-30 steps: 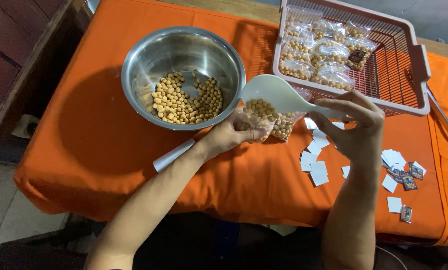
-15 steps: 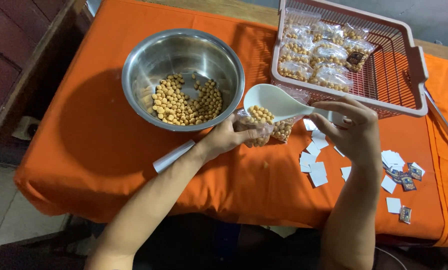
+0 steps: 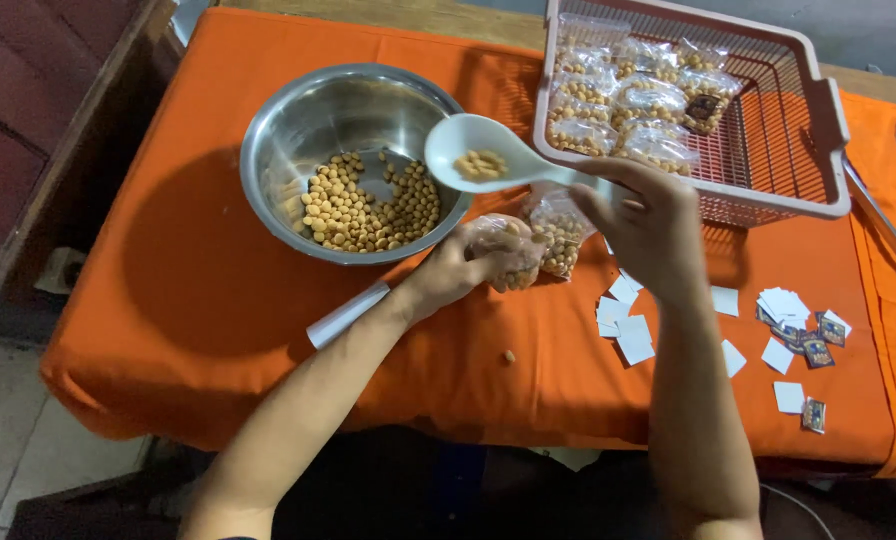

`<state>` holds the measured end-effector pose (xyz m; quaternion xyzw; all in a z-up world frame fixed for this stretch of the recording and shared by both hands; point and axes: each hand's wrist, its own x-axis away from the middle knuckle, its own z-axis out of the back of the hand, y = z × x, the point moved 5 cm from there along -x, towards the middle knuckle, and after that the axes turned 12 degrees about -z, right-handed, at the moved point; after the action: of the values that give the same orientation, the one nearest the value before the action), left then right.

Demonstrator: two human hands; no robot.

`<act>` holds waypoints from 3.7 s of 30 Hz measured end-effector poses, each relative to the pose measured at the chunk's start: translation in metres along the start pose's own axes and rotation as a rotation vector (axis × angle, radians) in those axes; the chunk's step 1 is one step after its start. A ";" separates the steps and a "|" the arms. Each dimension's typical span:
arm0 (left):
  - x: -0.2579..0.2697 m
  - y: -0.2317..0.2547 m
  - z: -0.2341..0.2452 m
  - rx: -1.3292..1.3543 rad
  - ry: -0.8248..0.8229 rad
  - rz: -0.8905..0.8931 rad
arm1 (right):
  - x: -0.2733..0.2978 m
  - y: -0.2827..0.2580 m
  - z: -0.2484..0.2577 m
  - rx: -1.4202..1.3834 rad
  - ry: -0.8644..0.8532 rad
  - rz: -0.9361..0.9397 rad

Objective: Scooping peanuts from a bowl into small plastic bags and adding small packets.

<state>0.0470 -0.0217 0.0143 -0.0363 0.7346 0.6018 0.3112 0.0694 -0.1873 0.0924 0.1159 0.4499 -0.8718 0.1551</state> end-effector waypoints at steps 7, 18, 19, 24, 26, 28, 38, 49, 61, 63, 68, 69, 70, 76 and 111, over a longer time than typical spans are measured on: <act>0.013 -0.036 0.011 -0.099 -0.022 0.170 | -0.019 -0.061 -0.034 -0.001 -0.203 0.242; 0.007 -0.027 -0.006 -0.030 0.065 0.087 | 0.028 -0.035 -0.014 -0.104 -0.210 0.240; 0.008 -0.026 -0.006 -0.024 0.069 0.088 | 0.027 -0.033 -0.019 -0.099 -0.215 0.237; 0.007 -0.001 -0.007 -0.200 -0.001 0.154 | 0.026 -0.034 -0.035 -0.052 -0.096 0.383; 0.004 -0.005 -0.010 -0.207 -0.001 0.141 | 0.023 -0.027 -0.041 -0.047 -0.036 0.359; 0.008 -0.009 -0.010 -0.202 0.004 0.140 | 0.023 -0.017 -0.048 -0.039 0.015 0.321; 0.009 -0.015 -0.009 -0.295 0.027 0.121 | 0.033 -0.020 -0.041 -0.056 -0.075 0.251; 0.008 -0.008 -0.005 -0.419 -0.033 0.088 | 0.037 -0.013 -0.034 -0.227 0.133 0.153; 0.011 -0.008 -0.002 -0.441 0.008 -0.007 | 0.041 -0.016 -0.042 -0.109 -0.226 0.245; 0.013 -0.011 -0.002 -0.426 -0.008 -0.014 | 0.040 -0.008 -0.040 -0.246 -0.239 0.105; 0.013 -0.016 -0.002 -0.410 -0.028 -0.017 | 0.038 -0.003 -0.036 -0.426 -0.169 0.012; 0.013 -0.014 -0.004 -0.404 -0.024 -0.017 | 0.038 -0.006 -0.034 -0.446 -0.149 -0.002; 0.013 -0.011 -0.004 -0.405 -0.026 -0.016 | 0.038 -0.005 -0.033 -0.446 -0.148 -0.002; 0.012 -0.010 -0.004 -0.439 -0.006 0.011 | 0.038 -0.010 -0.031 -0.513 -0.222 0.068; 0.007 -0.024 -0.008 -0.537 -0.093 -0.073 | 0.054 -0.033 -0.033 0.191 -0.169 0.404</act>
<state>0.0488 -0.0330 -0.0093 -0.1163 0.5318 0.7644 0.3454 0.0088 -0.1517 0.0800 0.1446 0.3183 -0.8684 0.3518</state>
